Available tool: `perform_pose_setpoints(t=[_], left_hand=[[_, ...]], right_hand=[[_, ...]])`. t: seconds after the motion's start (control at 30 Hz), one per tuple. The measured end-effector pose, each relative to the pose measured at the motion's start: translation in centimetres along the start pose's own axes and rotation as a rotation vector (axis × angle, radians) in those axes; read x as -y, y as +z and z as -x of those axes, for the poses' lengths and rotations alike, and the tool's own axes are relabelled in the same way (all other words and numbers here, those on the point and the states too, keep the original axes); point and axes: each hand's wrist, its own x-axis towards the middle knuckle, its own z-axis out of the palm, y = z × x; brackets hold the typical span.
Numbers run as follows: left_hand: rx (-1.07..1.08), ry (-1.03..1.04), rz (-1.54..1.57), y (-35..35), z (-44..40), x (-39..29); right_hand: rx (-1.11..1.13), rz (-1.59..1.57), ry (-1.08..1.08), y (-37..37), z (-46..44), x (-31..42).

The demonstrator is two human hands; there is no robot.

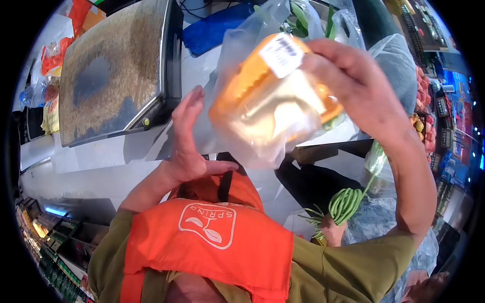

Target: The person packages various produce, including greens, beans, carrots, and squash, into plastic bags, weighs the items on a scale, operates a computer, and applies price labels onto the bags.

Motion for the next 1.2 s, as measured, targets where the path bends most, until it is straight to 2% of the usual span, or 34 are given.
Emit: perform_pose_setpoints(t=[0.1,0.2,0.23,0.33,0.4,0.47,0.57,0.67,0.77,0.8,0.87,1.0,1.03,1.1,1.17,1.2], left_hand=[[0.013,0.040,-0.009,-0.8,-2.0,-0.6],[0.006,0.145,-0.020,0.4,-4.2,0.3],[0.005,0.166,-0.043,0.8,-5.1,0.4],[0.024,0.221,-0.097,1.7,-9.0,0.0],[0.169,0.116,-0.059,2.9,-11.5,0.1],[0.264,-0.010,-0.051,4.1,-13.0,0.1],[0.538,-0.043,-0.160,6.4,-12.8,2.1],[0.650,-0.122,0.015,4.0,-11.6,-1.4],[0.323,-0.159,0.525,0.9,-10.8,-2.6],[0.242,-0.146,0.629,-0.3,-10.6,-3.0],[0.088,-0.124,0.715,-2.8,-9.4,-3.9],[-0.211,-0.017,0.639,-8.7,-6.4,-7.1],[-0.273,0.004,0.589,-10.1,-5.9,-7.9],[-0.411,0.043,0.480,-13.2,-5.1,-9.5],[-0.553,0.053,0.367,-15.9,-4.9,-11.1],[-0.618,0.055,0.319,-16.8,-5.1,-12.0]], right_hand=[[-0.294,0.103,0.079,-3.3,3.3,0.3],[-0.569,-0.042,0.138,-6.9,5.6,-1.2],[-0.612,-0.218,0.137,-9.0,6.1,-2.8],[-0.605,-0.379,0.134,-12.3,7.3,-4.1],[-0.547,-0.486,0.104,-13.5,7.7,-4.8],[-0.654,-0.590,0.075,-13.9,7.2,-5.7],[-0.695,-0.649,0.053,-15.1,7.2,-7.8],[-0.682,-0.661,0.031,-15.4,7.1,-9.7],[-0.903,-0.670,0.081,-13.3,5.7,-10.4],[-0.739,-0.757,0.019,-12.4,5.7,-10.6],[-0.743,-0.739,0.142,-10.7,4.9,-11.0],[-0.660,-0.885,0.313,-6.0,3.1,-10.9],[-0.660,-0.774,0.222,-4.1,2.8,-11.1],[-0.571,-0.868,0.349,-2.0,1.7,-13.1],[-0.493,-0.979,0.253,2.1,0.4,-14.2],[-0.500,-1.005,0.289,4.0,0.2,-13.6]])
